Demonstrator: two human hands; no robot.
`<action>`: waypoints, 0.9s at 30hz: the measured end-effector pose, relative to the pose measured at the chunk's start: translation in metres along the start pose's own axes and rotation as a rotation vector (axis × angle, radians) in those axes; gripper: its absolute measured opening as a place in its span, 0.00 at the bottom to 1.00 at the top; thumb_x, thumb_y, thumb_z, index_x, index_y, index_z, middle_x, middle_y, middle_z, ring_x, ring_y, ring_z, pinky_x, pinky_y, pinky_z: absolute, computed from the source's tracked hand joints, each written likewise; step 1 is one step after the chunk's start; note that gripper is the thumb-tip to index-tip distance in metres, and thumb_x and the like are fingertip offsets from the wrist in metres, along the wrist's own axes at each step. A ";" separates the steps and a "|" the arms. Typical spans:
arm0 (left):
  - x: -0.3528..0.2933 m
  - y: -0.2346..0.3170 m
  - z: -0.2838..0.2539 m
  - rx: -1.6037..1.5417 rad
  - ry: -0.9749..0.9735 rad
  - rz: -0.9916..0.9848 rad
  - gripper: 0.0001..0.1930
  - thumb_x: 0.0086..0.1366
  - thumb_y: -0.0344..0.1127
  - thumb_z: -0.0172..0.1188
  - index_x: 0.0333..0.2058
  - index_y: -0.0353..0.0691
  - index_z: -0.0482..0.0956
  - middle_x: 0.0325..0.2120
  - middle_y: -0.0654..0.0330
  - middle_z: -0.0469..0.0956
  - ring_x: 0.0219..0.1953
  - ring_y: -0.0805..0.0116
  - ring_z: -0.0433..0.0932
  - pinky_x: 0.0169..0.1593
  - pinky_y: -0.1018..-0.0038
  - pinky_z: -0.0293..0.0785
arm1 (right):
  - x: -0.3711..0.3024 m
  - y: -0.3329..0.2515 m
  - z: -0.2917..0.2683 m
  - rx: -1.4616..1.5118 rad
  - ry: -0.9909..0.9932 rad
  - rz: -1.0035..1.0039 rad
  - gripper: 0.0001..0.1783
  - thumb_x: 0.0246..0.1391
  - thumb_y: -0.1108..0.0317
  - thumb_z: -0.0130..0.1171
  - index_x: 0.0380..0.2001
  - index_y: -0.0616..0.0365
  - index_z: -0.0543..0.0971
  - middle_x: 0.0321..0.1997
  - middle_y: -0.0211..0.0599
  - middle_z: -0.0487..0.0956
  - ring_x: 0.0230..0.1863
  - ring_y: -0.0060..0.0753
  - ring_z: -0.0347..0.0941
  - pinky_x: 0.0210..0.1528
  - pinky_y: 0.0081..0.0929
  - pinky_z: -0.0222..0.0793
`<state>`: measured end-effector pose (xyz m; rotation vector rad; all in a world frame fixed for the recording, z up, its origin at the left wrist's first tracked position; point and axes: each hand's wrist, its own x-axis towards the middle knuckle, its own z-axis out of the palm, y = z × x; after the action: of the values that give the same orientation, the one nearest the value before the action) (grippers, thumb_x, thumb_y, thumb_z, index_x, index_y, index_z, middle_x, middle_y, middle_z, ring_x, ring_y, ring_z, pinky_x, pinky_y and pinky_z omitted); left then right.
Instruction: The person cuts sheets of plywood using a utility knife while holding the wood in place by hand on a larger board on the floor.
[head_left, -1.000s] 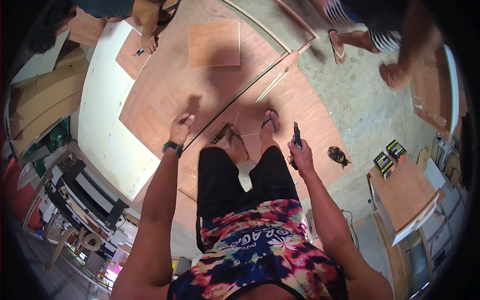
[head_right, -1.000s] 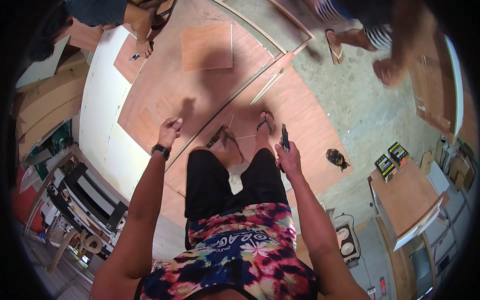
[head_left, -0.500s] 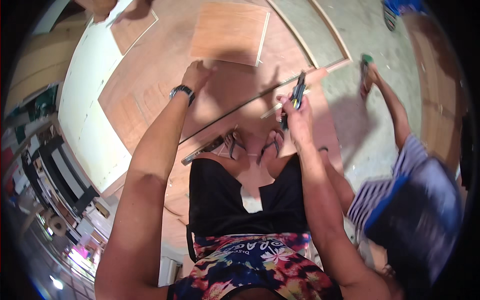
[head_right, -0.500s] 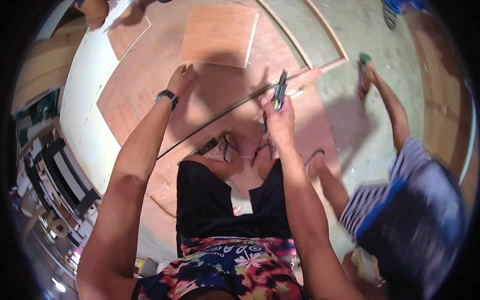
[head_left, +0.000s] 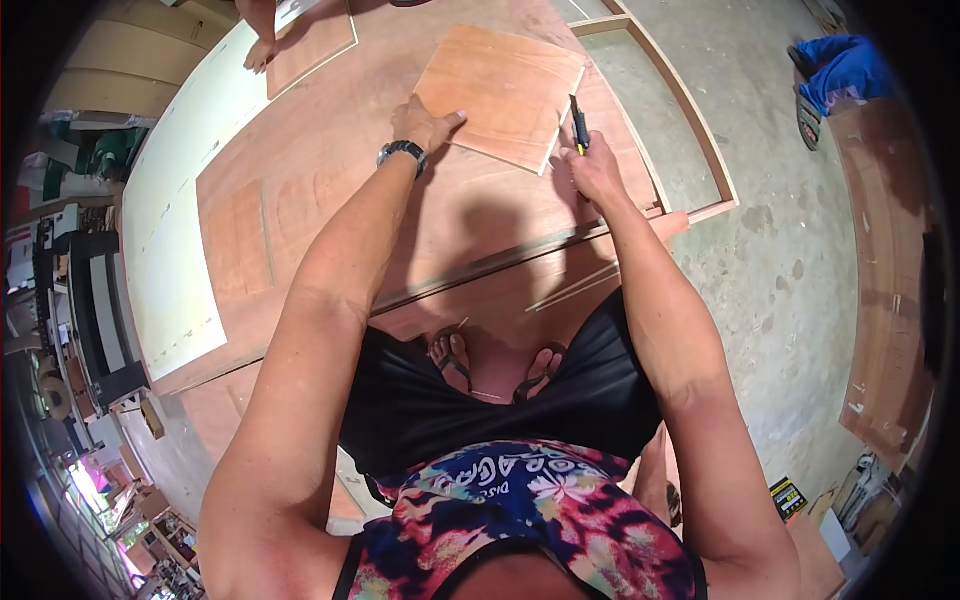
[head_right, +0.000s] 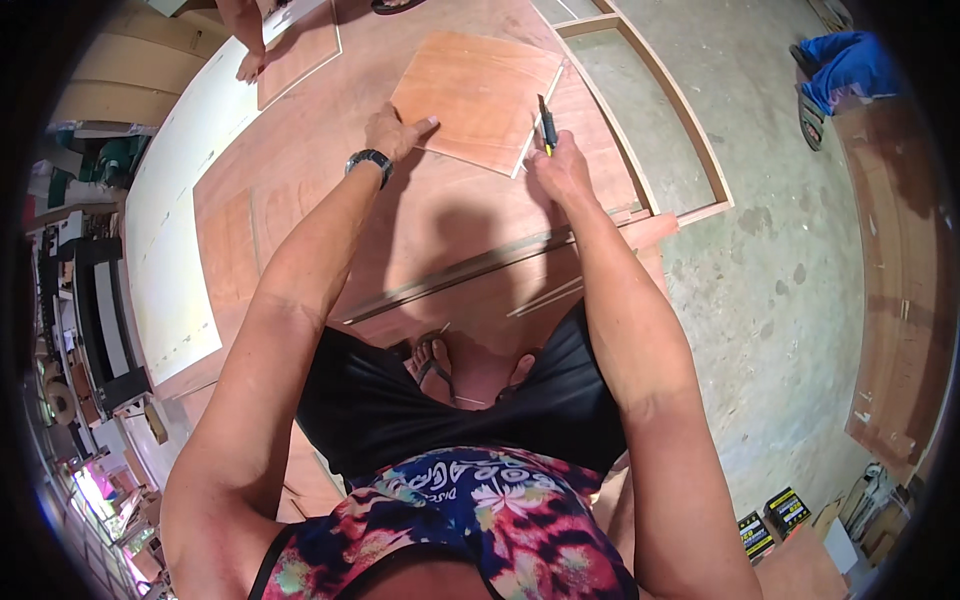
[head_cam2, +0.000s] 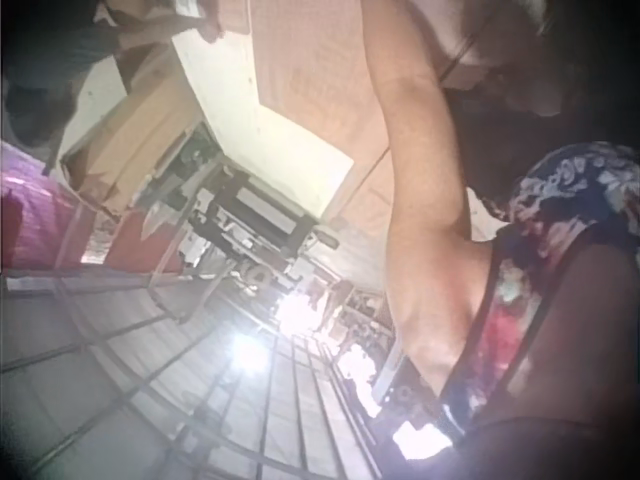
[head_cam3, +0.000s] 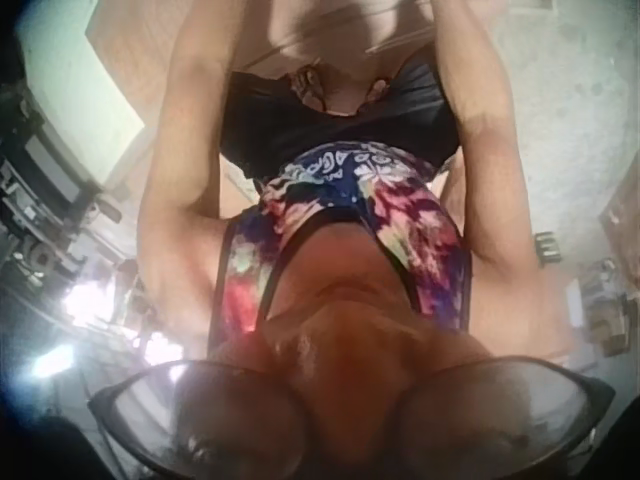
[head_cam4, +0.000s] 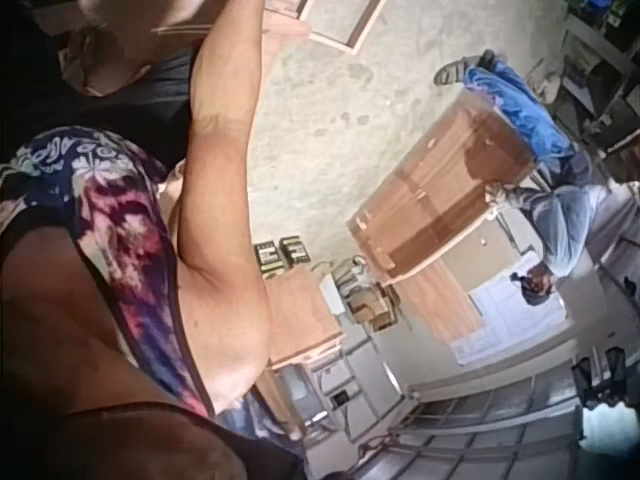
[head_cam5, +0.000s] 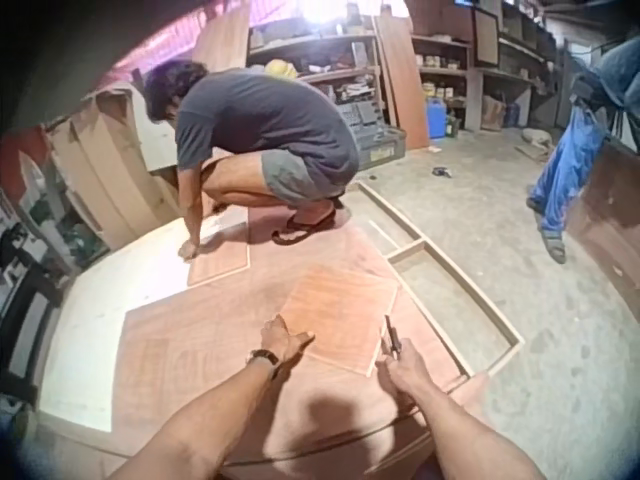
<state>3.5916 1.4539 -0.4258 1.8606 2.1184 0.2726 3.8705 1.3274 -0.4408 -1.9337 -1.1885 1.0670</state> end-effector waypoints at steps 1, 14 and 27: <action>-0.002 0.002 0.005 0.009 0.067 -0.030 0.52 0.49 0.65 0.79 0.57 0.23 0.74 0.55 0.37 0.81 0.59 0.45 0.80 0.63 0.60 0.75 | 0.002 0.003 0.001 0.022 -0.008 -0.005 0.24 0.58 0.58 0.65 0.49 0.64 0.74 0.46 0.63 0.83 0.52 0.63 0.80 0.57 0.48 0.73; -0.046 -0.060 0.009 -0.783 -0.549 -0.355 0.16 0.65 0.42 0.75 0.27 0.38 0.80 0.20 0.63 0.77 0.20 0.71 0.70 0.24 0.70 0.68 | 0.028 0.008 0.018 0.285 0.011 0.048 0.18 0.48 0.66 0.67 0.42 0.60 0.77 0.36 0.44 0.83 0.38 0.40 0.81 0.41 0.38 0.76; -0.163 -0.105 -0.019 -1.016 -0.374 -0.661 0.17 0.64 0.39 0.72 0.23 0.43 0.72 0.15 0.66 0.65 0.18 0.70 0.62 0.22 0.66 0.59 | -0.008 -0.004 0.028 0.166 -0.182 -0.074 0.07 0.59 0.70 0.61 0.40 0.56 0.76 0.28 0.34 0.83 0.30 0.29 0.81 0.36 0.31 0.77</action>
<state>3.5052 1.2797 -0.4267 0.5547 1.6842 0.6206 3.8425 1.3238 -0.4486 -1.6820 -1.2168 1.2813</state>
